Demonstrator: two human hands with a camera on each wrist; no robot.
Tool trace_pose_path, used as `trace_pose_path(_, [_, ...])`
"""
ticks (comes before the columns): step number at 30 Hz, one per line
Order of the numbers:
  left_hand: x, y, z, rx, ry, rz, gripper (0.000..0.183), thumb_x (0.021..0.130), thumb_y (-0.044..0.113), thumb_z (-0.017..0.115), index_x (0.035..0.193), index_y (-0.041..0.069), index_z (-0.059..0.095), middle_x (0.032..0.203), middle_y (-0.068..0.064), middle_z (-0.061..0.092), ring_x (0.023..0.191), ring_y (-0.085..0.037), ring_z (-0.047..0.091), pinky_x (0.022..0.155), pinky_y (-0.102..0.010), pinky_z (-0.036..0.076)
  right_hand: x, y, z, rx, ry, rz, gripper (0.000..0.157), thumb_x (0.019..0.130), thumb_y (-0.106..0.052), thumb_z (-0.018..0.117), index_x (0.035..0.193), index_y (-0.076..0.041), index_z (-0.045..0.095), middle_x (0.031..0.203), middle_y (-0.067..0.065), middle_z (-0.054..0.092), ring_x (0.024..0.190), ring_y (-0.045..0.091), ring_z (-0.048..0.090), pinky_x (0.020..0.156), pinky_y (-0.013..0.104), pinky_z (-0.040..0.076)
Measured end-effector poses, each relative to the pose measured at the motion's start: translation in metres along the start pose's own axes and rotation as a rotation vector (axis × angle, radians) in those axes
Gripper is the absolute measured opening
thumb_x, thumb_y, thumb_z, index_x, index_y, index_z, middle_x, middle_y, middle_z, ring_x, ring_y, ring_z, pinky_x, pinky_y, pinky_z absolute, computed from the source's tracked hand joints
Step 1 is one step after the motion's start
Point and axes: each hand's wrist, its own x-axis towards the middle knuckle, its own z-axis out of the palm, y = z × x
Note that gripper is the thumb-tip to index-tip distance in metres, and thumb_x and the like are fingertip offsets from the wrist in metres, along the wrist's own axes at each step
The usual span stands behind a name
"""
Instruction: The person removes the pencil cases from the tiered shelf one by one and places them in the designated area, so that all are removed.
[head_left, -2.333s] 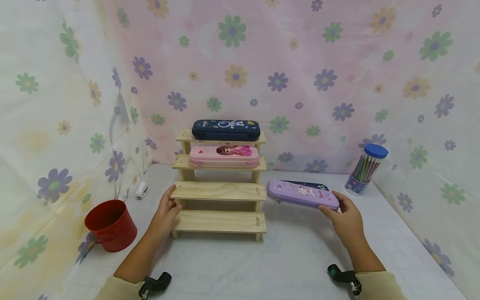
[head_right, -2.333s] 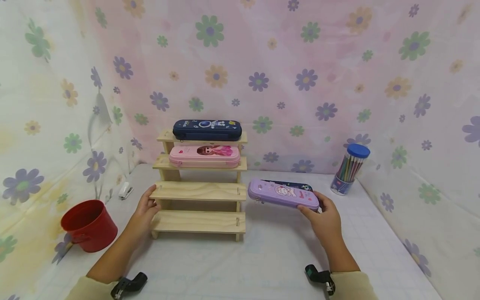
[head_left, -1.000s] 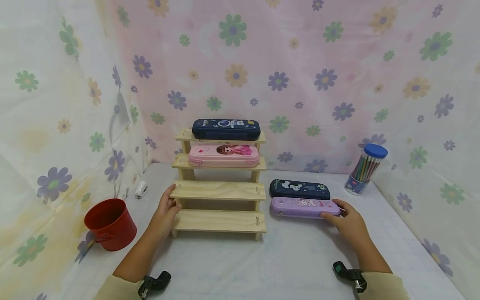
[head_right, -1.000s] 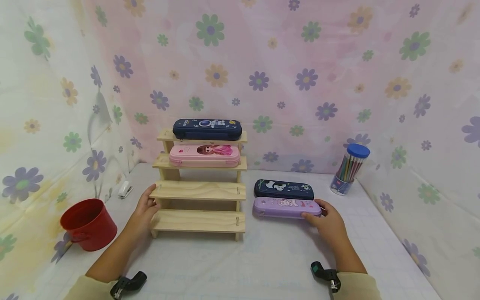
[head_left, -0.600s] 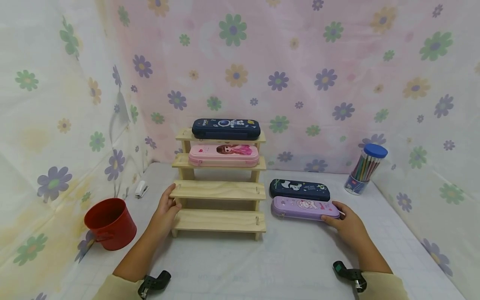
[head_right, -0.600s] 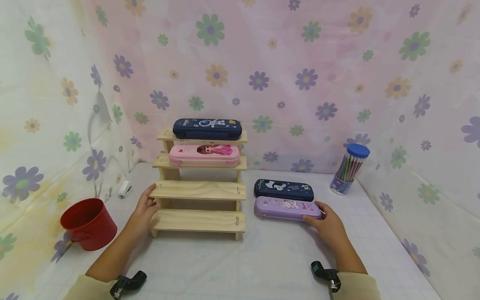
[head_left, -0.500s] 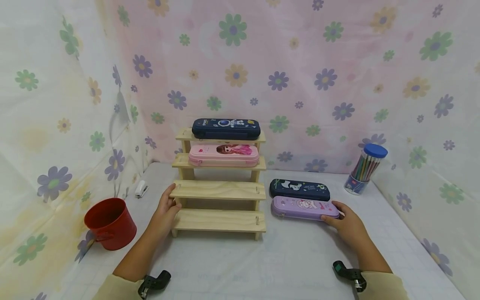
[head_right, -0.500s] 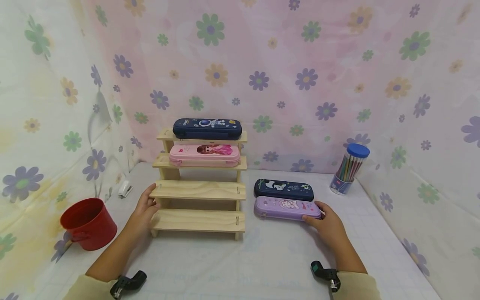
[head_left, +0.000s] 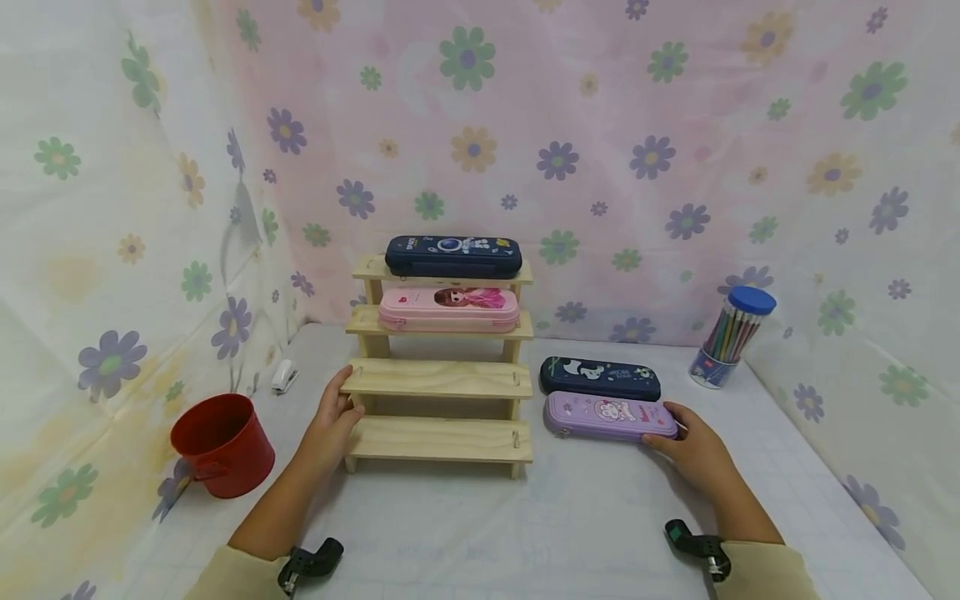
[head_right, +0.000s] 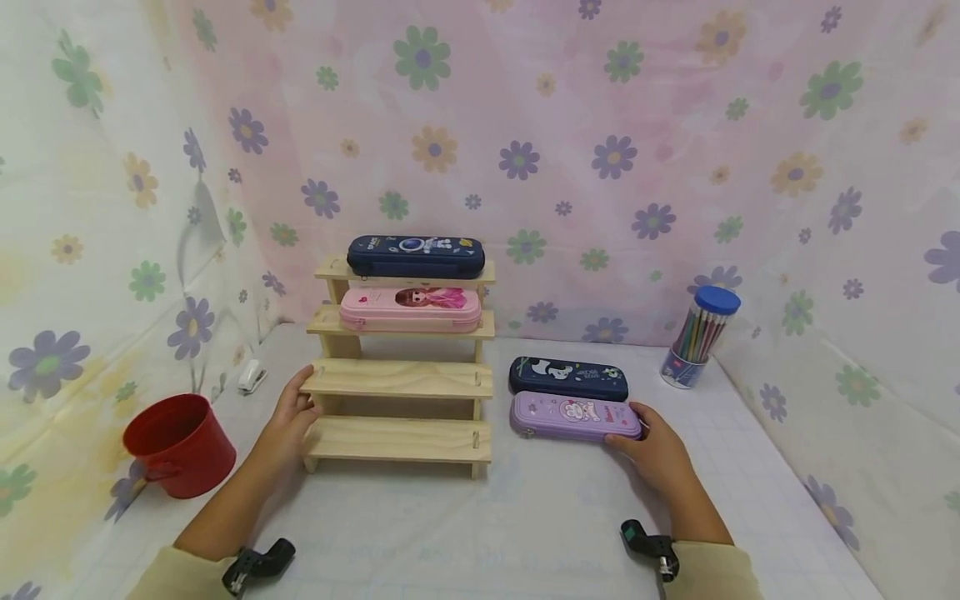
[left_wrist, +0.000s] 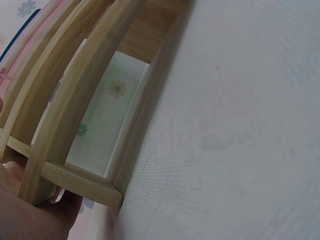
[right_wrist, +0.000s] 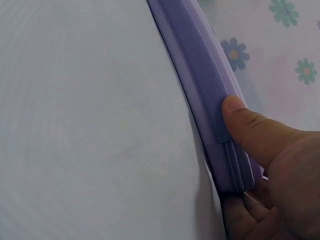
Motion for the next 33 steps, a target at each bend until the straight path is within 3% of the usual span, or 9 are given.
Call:
trace_pose_path(19, [-0.0014, -0.0004, -0.0005, -0.007, 0.019, -0.009, 0.07, 0.111, 0.004, 0.036, 0.169, 0.021, 0.001, 0.174, -0.016, 0.014, 0.161, -0.032, 0.011, 0.129, -0.056, 0.01, -0.001, -0.0051, 0.0016, 0.001, -0.005, 0.007, 0.11, 0.093, -0.063, 0.07, 0.168, -0.007, 0.011, 0.169, 0.03, 0.02, 0.153, 0.056, 0.02, 0.118, 0.073, 0.023])
trace_pose_path(28, [-0.0007, -0.0009, -0.0017, 0.004, -0.005, 0.013, 0.07, 0.111, 0.004, 0.035, 0.169, 0.019, 0.0, 0.172, -0.02, 0.017, 0.16, -0.034, 0.011, 0.128, -0.059, 0.01, -0.0026, -0.0036, 0.0013, 0.034, -0.028, 0.024, 0.122, 0.087, -0.069, 0.073, 0.168, -0.008, 0.006, 0.17, 0.03, 0.016, 0.154, 0.057, 0.016, 0.119, 0.073, 0.02])
trace_pose_path(33, [-0.0015, 0.0003, -0.0013, 0.005, -0.005, 0.012, 0.07, 0.111, 0.004, 0.036, 0.169, 0.02, 0.001, 0.173, -0.02, 0.017, 0.161, -0.035, 0.01, 0.128, -0.058, 0.01, -0.0067, -0.0043, 0.0012, 0.085, -0.014, 0.015, 0.121, 0.09, -0.067, 0.071, 0.168, -0.004, 0.004, 0.169, 0.033, 0.016, 0.153, 0.055, 0.022, 0.12, 0.069, 0.024])
